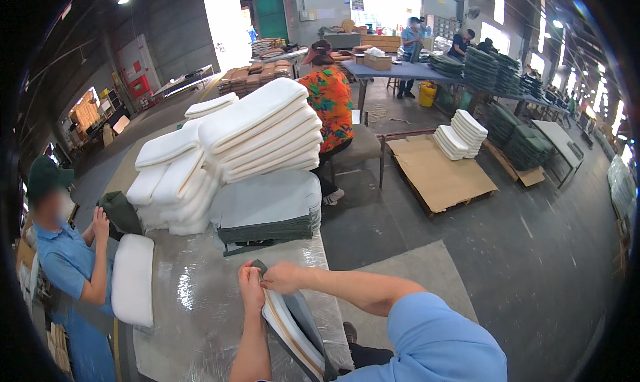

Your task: The person inserts white foam pads into green fabric covers, pulls the covers over the foam, and stacks the finished cushions on a pallet. The person repeats this process for multiple cushions in a factory setting.

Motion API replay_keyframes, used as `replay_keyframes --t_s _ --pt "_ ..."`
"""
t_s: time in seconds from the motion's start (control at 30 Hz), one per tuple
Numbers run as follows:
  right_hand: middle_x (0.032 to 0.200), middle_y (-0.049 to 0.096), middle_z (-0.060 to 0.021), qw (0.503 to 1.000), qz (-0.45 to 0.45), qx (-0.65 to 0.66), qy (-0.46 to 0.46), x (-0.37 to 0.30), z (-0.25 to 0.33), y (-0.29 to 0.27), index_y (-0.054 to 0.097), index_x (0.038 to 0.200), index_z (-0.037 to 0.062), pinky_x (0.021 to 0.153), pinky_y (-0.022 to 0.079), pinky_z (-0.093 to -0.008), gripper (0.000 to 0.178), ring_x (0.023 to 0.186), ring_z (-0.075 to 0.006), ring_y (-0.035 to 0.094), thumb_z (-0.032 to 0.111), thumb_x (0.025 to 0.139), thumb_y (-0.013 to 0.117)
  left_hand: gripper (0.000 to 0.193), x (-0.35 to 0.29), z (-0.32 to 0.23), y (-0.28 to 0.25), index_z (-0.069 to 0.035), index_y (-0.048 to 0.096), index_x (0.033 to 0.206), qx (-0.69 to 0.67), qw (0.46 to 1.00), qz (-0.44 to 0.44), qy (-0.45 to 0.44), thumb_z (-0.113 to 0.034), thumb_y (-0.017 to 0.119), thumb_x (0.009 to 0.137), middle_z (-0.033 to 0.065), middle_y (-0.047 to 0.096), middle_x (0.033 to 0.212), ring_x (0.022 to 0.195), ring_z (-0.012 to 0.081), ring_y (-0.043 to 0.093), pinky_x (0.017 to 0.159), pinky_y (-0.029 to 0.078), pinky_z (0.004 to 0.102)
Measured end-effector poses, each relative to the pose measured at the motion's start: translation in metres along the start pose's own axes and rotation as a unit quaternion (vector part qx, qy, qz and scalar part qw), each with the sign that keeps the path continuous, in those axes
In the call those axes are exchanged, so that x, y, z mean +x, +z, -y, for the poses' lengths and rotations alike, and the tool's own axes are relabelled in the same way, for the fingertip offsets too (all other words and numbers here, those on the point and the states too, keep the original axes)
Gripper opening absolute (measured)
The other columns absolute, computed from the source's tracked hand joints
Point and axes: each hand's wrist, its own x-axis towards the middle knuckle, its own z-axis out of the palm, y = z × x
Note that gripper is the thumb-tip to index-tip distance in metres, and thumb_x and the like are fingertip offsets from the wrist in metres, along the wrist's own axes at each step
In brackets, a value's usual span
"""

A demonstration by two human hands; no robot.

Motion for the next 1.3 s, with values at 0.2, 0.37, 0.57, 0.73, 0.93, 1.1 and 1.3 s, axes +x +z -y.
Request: replay_keyframes --t_s 0.2,0.37,0.57,0.73,0.93,1.1,1.3 --pt "0.088 0.073 -0.0209 0.998 -0.043 0.007 -0.051 -0.013 -0.003 0.015 0.072 0.093 0.0031 0.08 0.055 -0.0514 0.041 0.084 -0.0427 0.071 0.036 0.107 0.054 0.022 -0.017 -0.003 0.0 -0.003 0.064 0.092 -0.016 0.999 -0.01 0.026 -0.016 0.054 0.106 0.0156 0.059 0.132 0.131 0.0259 0.051 0.114 0.037 0.0405" --pt "0.082 0.071 -0.0083 0.927 0.059 0.366 0.047 0.016 -0.022 0.0 0.069 0.088 0.0063 0.072 0.055 -0.0397 0.054 0.075 -0.0223 0.069 0.049 0.112 0.046 0.021 -0.013 0.001 -0.017 -0.003 0.066 0.095 0.007 1.0 -0.029 -0.01 -0.018 0.055 0.106 0.015 0.058 0.131 0.129 0.0278 0.052 0.112 0.038 0.0393" --pt "0.118 0.069 0.0004 0.826 -0.108 0.546 0.089 0.047 -0.061 0.016 0.072 0.121 0.0123 0.098 0.046 -0.0347 0.051 0.111 -0.0132 0.06 0.053 0.113 0.041 0.022 -0.017 -0.019 -0.003 -0.003 0.067 0.097 0.059 0.998 -0.029 0.008 -0.021 0.058 0.106 0.0139 0.06 0.128 0.126 0.0271 0.053 0.111 0.04 0.038" --pt "0.126 0.066 0.0012 0.779 -0.078 0.622 0.016 0.058 -0.057 0.05 0.072 0.13 0.0134 0.108 0.04 -0.0354 0.042 0.119 -0.0139 0.056 0.045 0.112 0.051 0.019 -0.019 -0.016 -0.007 -0.003 0.067 0.095 0.012 0.999 -0.045 0.021 -0.015 0.057 0.107 0.0135 0.059 0.121 0.124 0.0241 0.052 0.108 0.04 0.0375" --pt "0.118 0.066 0.0 0.77 -0.108 0.628 -0.011 0.062 -0.056 0.059 0.069 0.123 0.0079 0.105 0.043 -0.0278 0.026 0.117 -0.0105 0.056 0.027 0.105 0.067 0.02 -0.02 -0.017 -0.005 -0.003 0.065 0.094 0.018 0.999 -0.049 0.01 -0.015 0.056 0.108 0.0132 0.058 0.119 0.12 0.0237 0.051 0.106 0.04 0.037" --pt "0.109 0.064 0.0016 0.766 -0.12 0.632 0.011 0.063 -0.047 0.064 0.065 0.119 0.0079 0.096 0.047 -0.0284 0.024 0.104 -0.0094 0.057 0.026 0.104 0.067 0.019 -0.021 -0.015 -0.008 -0.002 0.065 0.097 0.023 0.999 -0.046 0.002 -0.015 0.055 0.108 0.0145 0.056 0.12 0.117 0.0254 0.053 0.106 0.04 0.0382" --pt "0.1 0.064 0.0016 0.788 -0.166 0.592 0.021 0.077 -0.047 0.068 0.066 0.108 0.0062 0.087 0.048 -0.0261 0.022 0.095 -0.008 0.056 0.028 0.103 0.068 0.02 -0.021 -0.013 -0.012 -0.002 0.064 0.1 0.057 0.998 -0.041 -0.008 -0.016 0.053 0.109 0.0146 0.055 0.122 0.117 0.0258 0.053 0.107 0.04 0.0381"
